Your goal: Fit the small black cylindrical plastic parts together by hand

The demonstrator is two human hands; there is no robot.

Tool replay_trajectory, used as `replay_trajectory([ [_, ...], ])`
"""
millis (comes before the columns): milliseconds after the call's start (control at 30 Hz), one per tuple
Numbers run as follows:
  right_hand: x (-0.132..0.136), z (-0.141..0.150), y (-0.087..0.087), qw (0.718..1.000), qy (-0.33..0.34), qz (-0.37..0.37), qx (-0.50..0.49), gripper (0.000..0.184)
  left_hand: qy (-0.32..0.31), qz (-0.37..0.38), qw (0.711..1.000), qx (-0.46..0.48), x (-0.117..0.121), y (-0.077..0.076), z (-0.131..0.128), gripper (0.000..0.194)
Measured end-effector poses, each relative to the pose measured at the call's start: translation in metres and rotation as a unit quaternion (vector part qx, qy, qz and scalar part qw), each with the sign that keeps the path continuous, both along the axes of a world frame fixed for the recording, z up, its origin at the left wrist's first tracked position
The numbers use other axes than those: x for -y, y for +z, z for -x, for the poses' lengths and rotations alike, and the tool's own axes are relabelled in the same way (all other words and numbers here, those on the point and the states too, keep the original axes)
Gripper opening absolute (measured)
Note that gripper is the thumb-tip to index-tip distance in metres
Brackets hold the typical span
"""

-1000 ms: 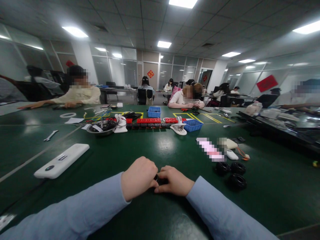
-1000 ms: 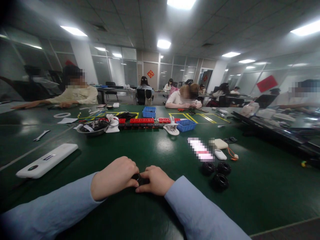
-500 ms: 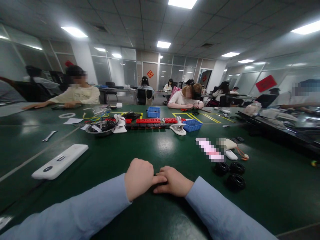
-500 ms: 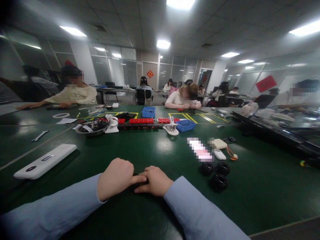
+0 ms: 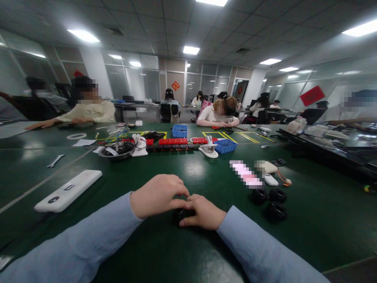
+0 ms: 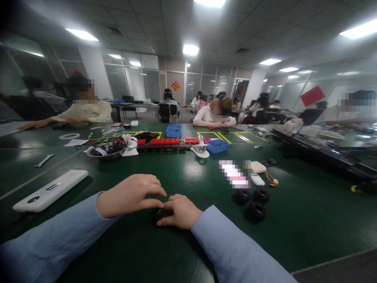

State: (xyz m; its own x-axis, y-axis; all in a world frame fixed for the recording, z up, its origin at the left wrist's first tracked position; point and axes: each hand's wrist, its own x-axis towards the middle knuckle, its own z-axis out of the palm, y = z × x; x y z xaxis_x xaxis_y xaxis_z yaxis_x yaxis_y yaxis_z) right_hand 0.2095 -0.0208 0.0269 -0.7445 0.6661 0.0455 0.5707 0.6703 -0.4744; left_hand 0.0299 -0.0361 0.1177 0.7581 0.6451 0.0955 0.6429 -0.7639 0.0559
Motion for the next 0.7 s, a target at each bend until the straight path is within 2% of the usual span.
replay_trajectory([
  [133, 0.001, 0.000, 0.002, 1.000, 0.001, 0.004, -0.001, 0.032, -0.046, 0.065, 0.997, -0.022, -0.004, -0.002, 0.003, 0.026],
  [233, 0.002, 0.000, 0.004, 1.000, -0.006, 0.011, 0.011, 0.034, -0.053, 0.115, 0.990, -0.059, -0.008, -0.008, 0.004, 0.034],
  [400, 0.002, 0.000, 0.004, 1.000, -0.002, 0.013, 0.015, 0.036, -0.031, 0.103, 0.991, -0.076, -0.009, -0.015, 0.003, 0.037],
  [700, 0.003, 0.001, 0.007, 1.000, -0.006, 0.017, 0.020, 0.037, -0.021, 0.089, 0.994, -0.066, -0.008, -0.017, 0.003, 0.035],
])
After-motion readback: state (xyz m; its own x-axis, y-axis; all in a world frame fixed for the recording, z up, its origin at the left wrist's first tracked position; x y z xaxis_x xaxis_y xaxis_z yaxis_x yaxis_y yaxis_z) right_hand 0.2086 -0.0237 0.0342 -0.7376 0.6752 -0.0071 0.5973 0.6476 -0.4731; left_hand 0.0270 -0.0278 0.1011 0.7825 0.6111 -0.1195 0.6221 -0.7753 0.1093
